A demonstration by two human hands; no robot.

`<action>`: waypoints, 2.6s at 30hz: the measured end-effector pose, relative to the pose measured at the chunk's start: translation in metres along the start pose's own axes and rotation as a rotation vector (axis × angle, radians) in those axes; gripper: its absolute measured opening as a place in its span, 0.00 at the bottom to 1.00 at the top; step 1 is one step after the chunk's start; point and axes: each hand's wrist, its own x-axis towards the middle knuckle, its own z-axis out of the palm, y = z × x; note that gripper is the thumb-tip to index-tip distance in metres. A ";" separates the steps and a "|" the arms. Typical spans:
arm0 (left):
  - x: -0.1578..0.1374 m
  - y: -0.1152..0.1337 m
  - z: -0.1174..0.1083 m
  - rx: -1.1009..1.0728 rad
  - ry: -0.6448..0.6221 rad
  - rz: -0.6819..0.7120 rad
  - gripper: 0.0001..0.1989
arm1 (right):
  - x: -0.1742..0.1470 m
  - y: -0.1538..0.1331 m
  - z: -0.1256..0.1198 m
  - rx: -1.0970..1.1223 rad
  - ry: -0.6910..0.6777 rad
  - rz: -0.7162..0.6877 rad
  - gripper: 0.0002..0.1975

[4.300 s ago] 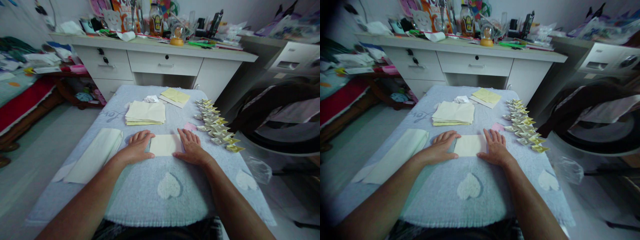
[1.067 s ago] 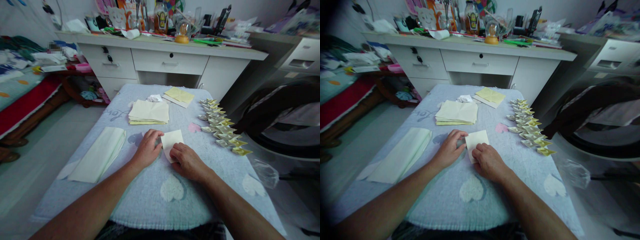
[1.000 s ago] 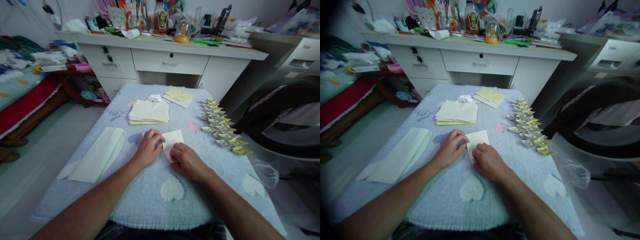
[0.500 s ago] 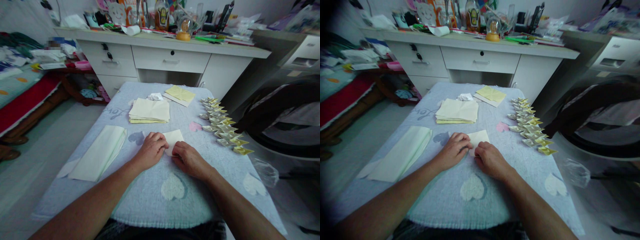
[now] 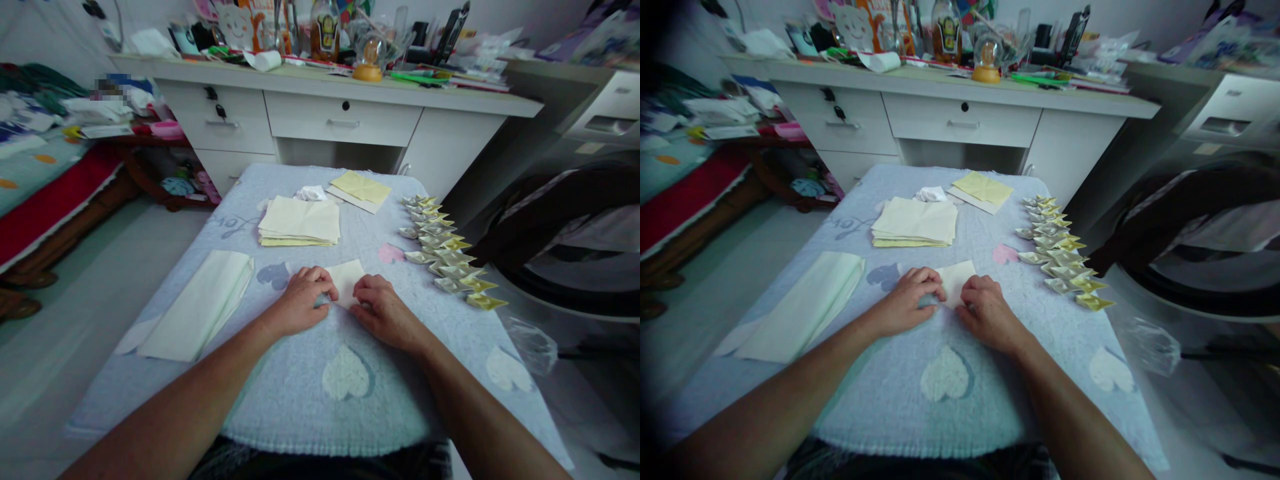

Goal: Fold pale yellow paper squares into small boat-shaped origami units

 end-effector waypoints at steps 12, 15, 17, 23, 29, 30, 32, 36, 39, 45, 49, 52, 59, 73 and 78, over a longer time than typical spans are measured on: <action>0.003 0.000 0.007 0.024 0.068 -0.033 0.03 | 0.001 0.006 0.002 -0.065 0.005 0.161 0.07; 0.003 0.001 0.008 0.049 0.072 -0.047 0.02 | 0.002 0.005 0.003 -0.057 0.010 0.187 0.09; 0.003 0.002 0.008 0.060 0.072 -0.054 0.02 | 0.002 0.004 0.005 -0.077 0.026 0.213 0.11; 0.003 0.001 0.009 0.065 0.080 -0.050 0.01 | 0.003 0.004 0.008 -0.174 0.074 0.284 0.08; 0.003 0.002 0.007 0.057 0.069 -0.049 0.02 | 0.003 0.005 0.008 -0.173 0.066 0.297 0.07; 0.003 0.003 0.007 0.057 0.069 -0.050 0.02 | 0.003 0.006 0.008 -0.170 0.065 0.298 0.07; 0.003 0.003 0.007 0.060 0.069 -0.054 0.03 | 0.003 0.006 0.008 -0.165 0.067 0.301 0.08; 0.003 0.004 0.007 0.067 0.075 -0.060 0.03 | 0.002 0.005 0.007 -0.158 0.072 0.310 0.08; 0.003 0.004 0.007 0.072 0.077 -0.062 0.03 | 0.002 0.003 0.007 -0.162 0.070 0.316 0.08; 0.004 0.004 0.008 0.075 0.076 -0.069 0.03 | 0.003 0.005 0.009 -0.180 0.068 0.330 0.07; 0.004 0.004 0.008 0.072 0.080 -0.071 0.02 | 0.005 0.006 0.009 -0.179 0.067 0.343 0.07; 0.004 0.003 0.009 0.073 0.083 -0.069 0.02 | 0.004 0.006 0.009 -0.183 0.066 0.341 0.07; 0.004 0.002 0.009 0.072 0.087 -0.066 0.02 | 0.004 0.008 0.011 -0.224 0.065 0.352 0.06; 0.006 0.001 0.013 0.100 0.099 -0.076 0.01 | 0.002 -0.003 0.007 -0.290 -0.041 -0.026 0.10; 0.005 0.002 0.012 0.104 0.101 -0.069 0.01 | -0.008 -0.013 0.007 -0.343 -0.089 -0.062 0.10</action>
